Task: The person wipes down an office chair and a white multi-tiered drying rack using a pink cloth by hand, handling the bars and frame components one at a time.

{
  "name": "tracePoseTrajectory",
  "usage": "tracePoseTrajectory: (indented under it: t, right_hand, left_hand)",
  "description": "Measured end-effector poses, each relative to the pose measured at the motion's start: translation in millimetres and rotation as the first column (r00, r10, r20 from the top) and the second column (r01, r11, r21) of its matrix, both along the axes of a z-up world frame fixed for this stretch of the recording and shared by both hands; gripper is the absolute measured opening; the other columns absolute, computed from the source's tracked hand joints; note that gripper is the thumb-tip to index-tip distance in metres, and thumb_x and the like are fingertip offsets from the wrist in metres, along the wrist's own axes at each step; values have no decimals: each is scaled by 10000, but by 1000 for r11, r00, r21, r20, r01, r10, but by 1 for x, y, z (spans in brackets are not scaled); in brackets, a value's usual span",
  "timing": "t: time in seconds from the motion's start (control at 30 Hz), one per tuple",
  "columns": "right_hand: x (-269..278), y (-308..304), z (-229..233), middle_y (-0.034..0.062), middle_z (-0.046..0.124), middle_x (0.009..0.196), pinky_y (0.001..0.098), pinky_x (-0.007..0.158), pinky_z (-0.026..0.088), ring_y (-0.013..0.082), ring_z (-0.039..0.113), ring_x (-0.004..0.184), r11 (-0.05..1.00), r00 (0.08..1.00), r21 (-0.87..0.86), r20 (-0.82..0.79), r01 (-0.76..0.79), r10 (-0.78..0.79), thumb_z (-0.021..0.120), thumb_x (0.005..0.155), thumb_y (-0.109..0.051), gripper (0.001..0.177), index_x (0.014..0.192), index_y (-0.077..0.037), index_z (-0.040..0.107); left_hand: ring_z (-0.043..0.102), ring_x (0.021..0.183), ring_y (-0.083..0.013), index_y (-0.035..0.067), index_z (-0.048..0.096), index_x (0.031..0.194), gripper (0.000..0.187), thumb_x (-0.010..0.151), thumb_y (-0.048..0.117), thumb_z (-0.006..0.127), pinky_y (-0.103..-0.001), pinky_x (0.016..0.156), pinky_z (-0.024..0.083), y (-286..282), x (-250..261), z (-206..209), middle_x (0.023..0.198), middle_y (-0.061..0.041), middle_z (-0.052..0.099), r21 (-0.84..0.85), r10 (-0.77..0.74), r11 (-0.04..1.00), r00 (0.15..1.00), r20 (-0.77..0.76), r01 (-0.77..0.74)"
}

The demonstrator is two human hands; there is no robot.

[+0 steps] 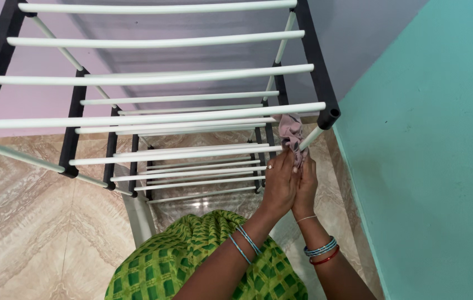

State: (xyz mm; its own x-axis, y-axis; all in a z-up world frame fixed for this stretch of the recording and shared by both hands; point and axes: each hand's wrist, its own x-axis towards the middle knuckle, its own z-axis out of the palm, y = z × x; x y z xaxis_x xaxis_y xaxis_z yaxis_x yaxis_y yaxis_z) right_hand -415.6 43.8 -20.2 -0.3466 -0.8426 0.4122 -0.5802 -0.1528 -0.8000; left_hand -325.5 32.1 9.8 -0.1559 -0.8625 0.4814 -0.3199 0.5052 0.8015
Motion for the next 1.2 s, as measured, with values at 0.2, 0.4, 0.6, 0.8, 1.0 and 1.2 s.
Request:
tracePoseTrajectory:
  t: [0.2,0.4,0.6,0.8,1.0,1.2]
  right_hand:
    - [-1,21,3,149,539,1292,344,935,538,268,626,1147,1000,999,-25,-40,9,-10,556,1028,-80,443,1464,-5,533]
    - [-32,35,-30,103,642,1144,273,805,531,173,656,952,982,971,125,210,-143,114,582,947,-37,315,1250,10,654]
    - [-60,25,-15,7,648,932,213,635,464,86,571,766,941,728,234,685,-242,17,579,1012,-79,273,1263,-40,678]
    - [-77,-21,68,54,694,1070,267,774,589,121,685,900,995,765,-99,641,2,62,565,1021,0,190,1200,-6,627]
    - [-73,-80,70,139,705,877,338,571,531,202,663,709,901,943,365,311,-233,118,582,1005,16,140,1082,28,698]
    - [-79,-133,32,86,734,935,300,608,588,154,682,735,839,816,12,243,-543,525,647,885,58,195,1069,12,692]
  left_hand:
    - [607,1127,-385,-15,609,1300,351,951,15,589,-443,964,508,10,9,3,1221,-208,593,145,-17,989,991,-134,36]
    - [634,1083,-395,-5,669,1219,331,892,-17,623,-439,917,520,23,14,-22,1191,-196,636,215,-35,976,997,-63,47]
    - [647,1090,-378,5,676,1253,396,867,-41,599,-434,933,525,27,12,-8,1221,-195,647,209,-230,947,970,-82,243]
    - [587,1254,-347,56,657,1305,395,915,17,608,-494,1064,440,1,21,28,1314,-144,643,11,-14,1000,996,92,14]
    - [283,1535,-378,-54,475,1473,623,942,261,561,-544,1212,266,-52,25,12,1609,-241,377,-204,179,976,823,539,-79]
    - [312,1490,-409,-80,479,1468,681,931,329,570,-582,1153,297,-80,19,3,1586,-275,370,-191,133,982,768,626,-15]
